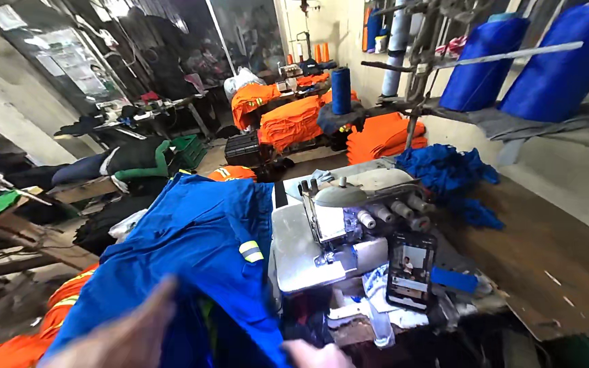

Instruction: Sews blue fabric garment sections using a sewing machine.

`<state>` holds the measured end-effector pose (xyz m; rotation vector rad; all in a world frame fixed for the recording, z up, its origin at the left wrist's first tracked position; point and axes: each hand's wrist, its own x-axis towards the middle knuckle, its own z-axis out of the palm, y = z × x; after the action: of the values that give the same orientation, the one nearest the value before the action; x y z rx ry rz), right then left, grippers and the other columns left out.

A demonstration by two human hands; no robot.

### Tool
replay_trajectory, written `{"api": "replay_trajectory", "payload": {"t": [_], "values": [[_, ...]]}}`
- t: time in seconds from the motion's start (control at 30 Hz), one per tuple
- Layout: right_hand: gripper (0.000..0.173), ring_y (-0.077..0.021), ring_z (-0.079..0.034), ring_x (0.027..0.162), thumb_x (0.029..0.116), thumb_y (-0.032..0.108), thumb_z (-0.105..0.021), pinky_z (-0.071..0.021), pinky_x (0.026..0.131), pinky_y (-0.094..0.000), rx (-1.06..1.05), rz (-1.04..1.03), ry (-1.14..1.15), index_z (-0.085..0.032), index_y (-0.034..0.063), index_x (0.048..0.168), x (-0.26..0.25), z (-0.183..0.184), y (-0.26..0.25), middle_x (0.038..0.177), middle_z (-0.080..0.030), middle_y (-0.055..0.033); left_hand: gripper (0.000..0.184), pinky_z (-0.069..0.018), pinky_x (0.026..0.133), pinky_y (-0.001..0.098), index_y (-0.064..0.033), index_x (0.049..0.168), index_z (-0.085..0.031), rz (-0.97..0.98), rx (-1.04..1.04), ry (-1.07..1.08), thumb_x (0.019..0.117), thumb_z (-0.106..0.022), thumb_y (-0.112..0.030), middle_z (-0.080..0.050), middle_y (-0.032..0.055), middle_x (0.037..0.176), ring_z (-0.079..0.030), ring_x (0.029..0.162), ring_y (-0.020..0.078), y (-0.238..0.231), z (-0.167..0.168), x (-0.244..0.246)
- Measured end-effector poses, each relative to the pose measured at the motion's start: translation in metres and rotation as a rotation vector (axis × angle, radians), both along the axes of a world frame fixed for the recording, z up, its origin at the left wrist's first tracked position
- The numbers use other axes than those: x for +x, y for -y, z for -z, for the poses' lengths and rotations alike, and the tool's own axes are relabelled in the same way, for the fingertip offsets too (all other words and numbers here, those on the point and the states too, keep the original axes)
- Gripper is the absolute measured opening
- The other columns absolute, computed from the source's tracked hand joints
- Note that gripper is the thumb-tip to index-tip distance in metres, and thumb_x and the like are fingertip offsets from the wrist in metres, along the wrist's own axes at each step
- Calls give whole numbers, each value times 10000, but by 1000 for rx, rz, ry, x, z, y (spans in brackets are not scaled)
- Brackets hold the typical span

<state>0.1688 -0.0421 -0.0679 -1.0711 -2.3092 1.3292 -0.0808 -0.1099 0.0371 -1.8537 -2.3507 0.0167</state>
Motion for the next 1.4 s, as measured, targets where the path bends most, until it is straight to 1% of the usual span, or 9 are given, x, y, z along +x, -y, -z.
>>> {"api": "replay_trajectory", "payload": {"t": [0.13, 0.4, 0.57, 0.63, 0.8, 0.93, 1.17, 1.3, 1.4], "values": [[242, -138, -657, 556, 1003, 202, -644, -559, 508, -324, 332, 126, -671, -695, -21, 923, -7, 3, -7, 662, -666, -91, 400, -537, 595, 627, -185, 1369, -645, 241, 371, 30, 999, -602, -330, -688, 183, 1135, -696, 814, 410, -114, -13, 55], [121, -67, -698, 866, 916, 148, -753, -588, 793, -227, 213, 354, -560, -791, 39, 951, 43, 95, -54, 918, -745, -55, 231, -387, 1021, 601, -258, 971, -778, 558, 426, 276, 967, -549, -292, -697, -52, 1237, -597, 1247, 179, -178, 123, 72], [299, -213, -726, 982, 1016, 137, -565, -573, 908, -341, 151, 159, -526, -727, -61, 859, 66, 96, -67, 988, -751, -194, 785, -216, 1115, 765, -283, 1370, -650, 599, 146, 188, 898, -355, -838, -614, -43, 1438, -532, 1372, 211, -153, 110, 67], [243, -196, -700, 1057, 987, 58, -561, -525, 966, -337, -172, 85, -217, -732, -104, 928, 71, 46, -81, 1072, -744, -196, 930, -234, 1091, 774, -258, 1370, -649, 562, 124, 151, 820, -313, -928, -611, -1, 1441, -536, 1368, 259, -156, 112, 76], [197, -185, -668, 777, 979, 60, -594, -564, 713, -310, 171, 151, -600, -722, -49, 1082, 54, 97, -78, 873, -689, -165, 985, -260, 1069, 793, -181, 1266, -701, 569, 101, 194, 796, -306, -951, -667, 42, 1357, -576, 1326, 286, -167, 109, 83], [659, -82, -612, 624, 922, 22, -631, -551, 548, -262, 97, 405, -603, -351, -138, 1496, 53, 99, -69, 833, -662, -56, 957, -124, 1187, 739, -205, 1471, -574, 631, 40, 613, 927, -113, -843, -540, -19, 1532, -415, 1479, 192, -150, 93, 63], [522, -77, -670, 687, 950, 24, -645, -605, 607, -269, 120, 457, -631, -487, -90, 1435, 68, 83, -62, 951, -721, -49, 576, -620, 876, 385, -89, 1207, -722, 461, 230, 1789, 1118, -267, -431, -772, 73, 964, -752, 884, 191, -86, 51, 69], [263, -50, -666, 705, 1042, 197, -566, -601, 623, -272, 546, 761, -586, -644, 47, 1244, 147, 2, -100, 913, -700, 12, 410, -476, 527, 209, -145, 1133, -729, 404, 146, 1717, 1124, -336, -262, -535, -96, 621, -489, 513, 14, -67, 35, 73], [351, -302, -699, 905, 1055, 238, -556, -588, 779, -527, 481, 875, -369, -624, -15, 1290, 184, -45, -179, 1131, -686, -202, 290, -363, 494, 147, -122, 1166, -706, 566, 232, 1552, 1096, -439, -212, -495, -116, 662, -415, 535, -29, -60, 36, 81]]}}
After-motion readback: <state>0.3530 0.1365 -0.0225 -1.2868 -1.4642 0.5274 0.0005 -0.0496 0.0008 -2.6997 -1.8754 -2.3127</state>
